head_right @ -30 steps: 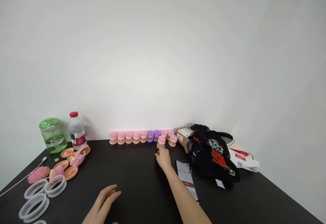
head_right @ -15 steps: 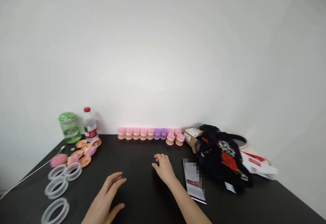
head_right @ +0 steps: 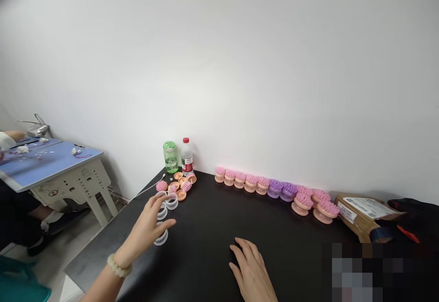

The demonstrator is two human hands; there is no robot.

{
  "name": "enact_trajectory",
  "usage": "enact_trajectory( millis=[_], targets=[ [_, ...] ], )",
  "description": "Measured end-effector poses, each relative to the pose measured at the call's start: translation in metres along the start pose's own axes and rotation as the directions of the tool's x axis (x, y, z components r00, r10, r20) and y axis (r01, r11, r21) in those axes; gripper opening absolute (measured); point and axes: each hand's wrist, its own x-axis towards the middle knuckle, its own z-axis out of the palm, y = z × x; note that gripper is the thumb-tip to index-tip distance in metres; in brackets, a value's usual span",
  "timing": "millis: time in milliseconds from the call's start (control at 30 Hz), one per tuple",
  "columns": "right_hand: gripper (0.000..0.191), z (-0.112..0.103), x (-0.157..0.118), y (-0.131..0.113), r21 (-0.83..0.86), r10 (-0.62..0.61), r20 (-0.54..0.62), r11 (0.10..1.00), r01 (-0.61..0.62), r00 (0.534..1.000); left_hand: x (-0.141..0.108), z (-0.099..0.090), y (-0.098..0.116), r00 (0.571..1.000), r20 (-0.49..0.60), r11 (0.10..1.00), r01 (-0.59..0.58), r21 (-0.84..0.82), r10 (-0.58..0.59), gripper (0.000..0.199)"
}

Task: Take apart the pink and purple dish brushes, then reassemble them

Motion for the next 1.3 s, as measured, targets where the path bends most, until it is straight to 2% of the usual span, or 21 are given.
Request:
enact_trajectory(
  millis=[67,133,233,333,433,500,567,700,767,867,1000,1100,1233,1267,1300],
  targets=[
    [0.03,0.001,-0.002,0.003,-0.001,-0.01,-0.002,1.0,0.01,1.0,-0.015,-0.003,-0.022,0.988,0.071,0.99,0.134,0.04,-0.137,0.06],
    [0.03,0.003,-0.002,0.004,0.001,-0.016,-0.01,1.0,0.016,1.0,-0.031,0.0,-0.035,0.976,0.121,0.983,0.176,0.062,-0.182,0.058],
    [0.03,0.004,-0.002,0.003,0.008,-0.013,-0.021,1.0,0.013,1.0,-0.046,0.013,-0.034,0.975,0.167,0.989,0.141,0.037,-0.145,0.047],
    [0.03,0.002,-0.001,0.003,0.008,-0.006,-0.007,1.0,0.006,1.0,-0.042,0.029,-0.018,0.979,0.192,0.998,0.053,0.045,-0.06,0.048],
    [0.03,0.0,-0.001,0.004,-0.001,-0.007,0.021,1.0,0.007,1.0,-0.018,0.043,-0.003,0.971,0.234,0.989,-0.08,0.122,0.049,0.061],
    [0.03,-0.001,-0.001,0.005,-0.002,-0.011,0.03,1.0,0.011,0.999,0.008,0.048,0.002,0.975,0.192,0.95,-0.164,0.266,0.115,0.062],
    [0.03,-0.002,-0.001,0.005,0.006,-0.013,0.031,1.0,0.012,0.999,0.04,0.051,0.004,0.982,0.144,0.936,-0.159,0.314,0.118,0.055],
    [0.03,-0.007,0.001,0.003,0.026,-0.002,0.043,1.0,0.001,0.999,0.102,0.06,-0.001,0.995,0.081,0.917,-0.08,0.39,0.052,0.041],
    [0.03,-0.011,0.002,0.0,0.026,0.013,0.069,1.0,-0.015,0.998,0.122,0.067,-0.004,0.998,0.066,0.914,-0.04,0.404,0.014,0.034],
    [0.032,-0.018,0.004,-0.005,0.031,0.043,0.12,0.998,-0.047,0.992,0.135,0.075,-0.009,0.999,0.046,0.928,-0.005,0.374,-0.013,0.035],
    [0.033,-0.025,0.006,-0.008,0.082,0.065,0.14,0.994,-0.077,0.988,0.128,0.069,-0.005,1.0,0.0,0.972,-0.004,0.234,0.004,0.028],
    [0.04,-0.029,0.007,-0.01,0.17,0.107,0.139,0.977,-0.131,0.984,0.111,0.061,0.01,0.999,-0.018,0.997,-0.042,0.059,0.043,0.025],
    [0.072,-0.042,0.012,-0.027,0.335,0.217,0.052,0.916,-0.222,0.975,0.066,0.071,0.045,0.988,0.089,0.973,-0.109,-0.203,0.129,0.025],
    [0.078,-0.046,0.014,-0.033,0.36,0.213,0.018,0.91,-0.205,0.977,0.053,0.077,0.056,0.979,0.127,0.951,-0.117,-0.286,0.159,0.024],
    [0.081,-0.05,0.017,-0.039,0.372,0.186,-0.012,0.913,-0.169,0.982,0.04,0.083,0.066,0.966,0.182,0.874,-0.076,-0.479,0.184,0.025]
  ],
)
